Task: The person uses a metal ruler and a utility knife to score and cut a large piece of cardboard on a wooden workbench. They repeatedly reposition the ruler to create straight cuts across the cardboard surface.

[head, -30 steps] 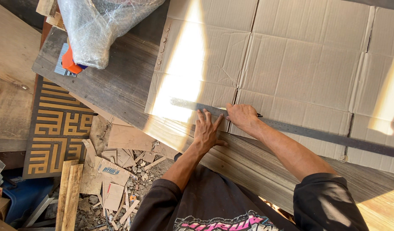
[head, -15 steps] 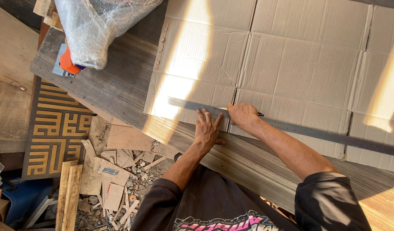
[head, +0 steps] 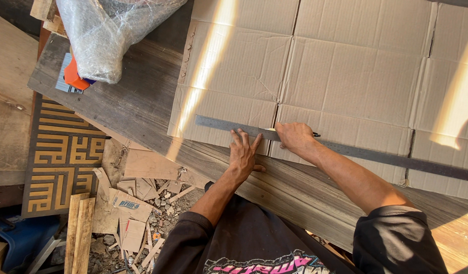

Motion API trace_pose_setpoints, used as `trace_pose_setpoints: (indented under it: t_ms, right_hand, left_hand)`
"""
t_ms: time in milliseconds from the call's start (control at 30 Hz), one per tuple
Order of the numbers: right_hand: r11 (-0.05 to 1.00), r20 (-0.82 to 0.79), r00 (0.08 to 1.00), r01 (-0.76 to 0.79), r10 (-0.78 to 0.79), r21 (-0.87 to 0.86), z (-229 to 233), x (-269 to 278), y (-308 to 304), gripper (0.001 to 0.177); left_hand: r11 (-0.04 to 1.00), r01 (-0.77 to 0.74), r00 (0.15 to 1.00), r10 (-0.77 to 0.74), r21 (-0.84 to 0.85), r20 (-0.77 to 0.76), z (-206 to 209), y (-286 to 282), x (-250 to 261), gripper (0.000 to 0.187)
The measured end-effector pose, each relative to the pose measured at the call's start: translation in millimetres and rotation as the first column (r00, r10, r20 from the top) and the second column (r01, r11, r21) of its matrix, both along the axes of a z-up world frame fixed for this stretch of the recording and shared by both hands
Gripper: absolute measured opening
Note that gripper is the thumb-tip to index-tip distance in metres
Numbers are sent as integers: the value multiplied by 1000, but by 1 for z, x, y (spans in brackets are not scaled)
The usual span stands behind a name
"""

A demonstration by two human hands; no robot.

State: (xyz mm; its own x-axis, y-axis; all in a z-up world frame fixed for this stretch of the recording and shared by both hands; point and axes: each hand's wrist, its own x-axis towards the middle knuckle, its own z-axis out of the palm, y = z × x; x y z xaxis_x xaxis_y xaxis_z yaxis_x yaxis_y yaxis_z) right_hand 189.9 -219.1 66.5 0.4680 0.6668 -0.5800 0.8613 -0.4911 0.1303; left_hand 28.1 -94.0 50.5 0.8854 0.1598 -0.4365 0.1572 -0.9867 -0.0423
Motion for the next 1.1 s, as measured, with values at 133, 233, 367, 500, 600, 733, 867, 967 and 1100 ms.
trace_pose_setpoints:
  t_ms: [133,233,367,500,600,733,867,967,1100]
  right_hand:
    - [1000,2,1000,5,-5,-11,9,-1,-4,45]
    - [1000,25,1000,2,-2,-13,1,1,-12,46]
    - [1000,51,999,-12,11,13,2,1,-12,36]
    - [1000,61,998,-5,4,20,14,-5,-11,36]
    - [998,55,998,8,-11,59,12,-5,-12,45]
    - [999,37,999,36,-37,36,19,-5,-9,49]
    - [981,-112,979,179,-170,69,36,0,-1,57]
    - [955,-185,944,290,-275,58,33,2,2,59]
    - [913,-294,868,404,-400,-51,15,9,-3,66]
  left_hand:
    - [1000,2,1000,-2,1,-10,4,1,2,137]
    - [1000,16,1000,-16,10,-21,3,-1,1,135]
    - [1000,13,1000,-13,9,-28,-4,-3,4,141]
    - [998,63,997,-62,-23,45,-3,-9,4,140]
    - [998,43,995,-38,-54,89,-7,-19,3,145]
    - [990,86,992,-75,-115,97,6,-21,6,151]
    - [992,106,991,-100,-66,85,22,-24,9,144]
    - [993,106,992,-101,-61,75,13,-24,14,142]
    - [992,103,994,-100,-75,53,7,-27,21,135]
